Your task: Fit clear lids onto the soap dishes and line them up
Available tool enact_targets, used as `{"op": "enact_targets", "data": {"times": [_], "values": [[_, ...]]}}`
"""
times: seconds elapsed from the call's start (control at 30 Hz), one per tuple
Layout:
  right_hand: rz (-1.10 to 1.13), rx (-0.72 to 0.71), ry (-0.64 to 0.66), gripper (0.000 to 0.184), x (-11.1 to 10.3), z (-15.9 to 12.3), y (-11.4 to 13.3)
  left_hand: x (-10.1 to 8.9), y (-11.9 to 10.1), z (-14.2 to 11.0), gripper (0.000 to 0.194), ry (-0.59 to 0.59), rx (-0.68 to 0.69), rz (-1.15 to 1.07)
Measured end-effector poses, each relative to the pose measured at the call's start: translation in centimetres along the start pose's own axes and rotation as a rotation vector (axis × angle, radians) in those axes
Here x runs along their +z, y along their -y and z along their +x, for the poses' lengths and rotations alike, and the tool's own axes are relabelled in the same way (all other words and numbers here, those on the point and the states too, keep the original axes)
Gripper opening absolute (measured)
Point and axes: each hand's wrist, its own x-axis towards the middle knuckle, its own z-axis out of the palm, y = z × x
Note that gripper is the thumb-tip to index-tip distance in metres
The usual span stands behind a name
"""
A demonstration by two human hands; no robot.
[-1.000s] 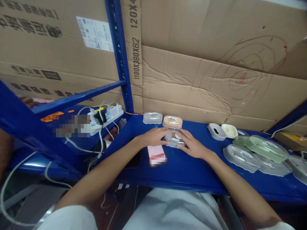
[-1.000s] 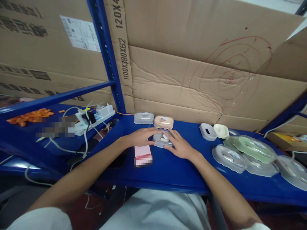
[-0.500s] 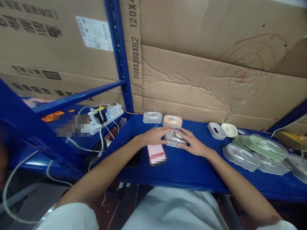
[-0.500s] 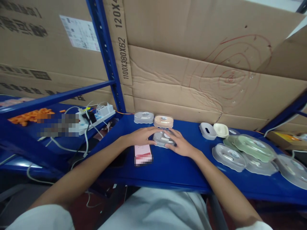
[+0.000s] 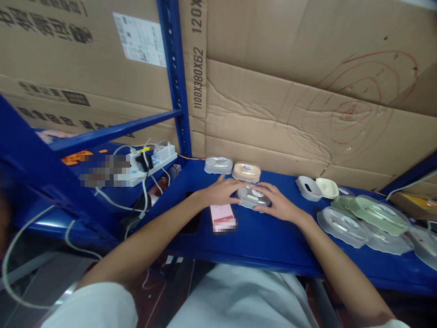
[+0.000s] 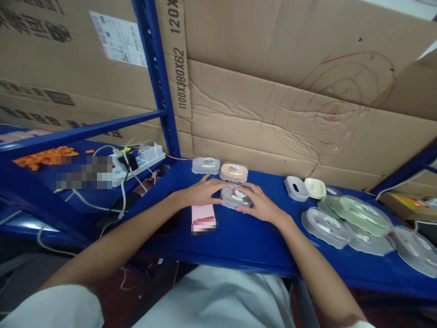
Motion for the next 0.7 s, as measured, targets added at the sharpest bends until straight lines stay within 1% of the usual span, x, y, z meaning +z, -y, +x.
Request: {"op": "enact_targets", "data": {"times": [0.13,0.27,0.37,0.43,0.5,0.57,0.7], "values": [[0.023,0.042,0.051,0.073,-1.4,-0.4,-0.3,-0.4,0.2,-0.3,0.069,-0.013,-0.035,0.043],[0.005,0.103,0.055,0.070,-2.6,-0.9,-2.0,-1.3,-0.2,-0.2,0.056,-0.125,-0.120,0.142],[-0.047,0.216,0.040,0.068,-3.4,-1.5,-3.7,-1.7,-0.7,0.1,0.040,-0.261,-0.297,0.218],[-0.085,0.291,0.044,0.069,-3.8,-1.8,-4.8,-2.0,-1.0,0.2,0.034,-0.363,-0.424,0.237],[-0.137,0.346,0.041,0.070,-3.7,-1.9,-5.5,-2.2,-1.2,0.3,0.033,-0.436,-0.500,0.241],[-0.210,0.377,0.005,0.071,-3.1,-1.7,-6.0,-2.4,-1.3,0.2,0.033,-0.477,-0.534,0.247],[-0.367,0.387,-0.094,0.068,-1.3,-0.9,-6.1,-2.2,-1.3,0.2,0.034,-0.494,-0.534,0.250]]}}
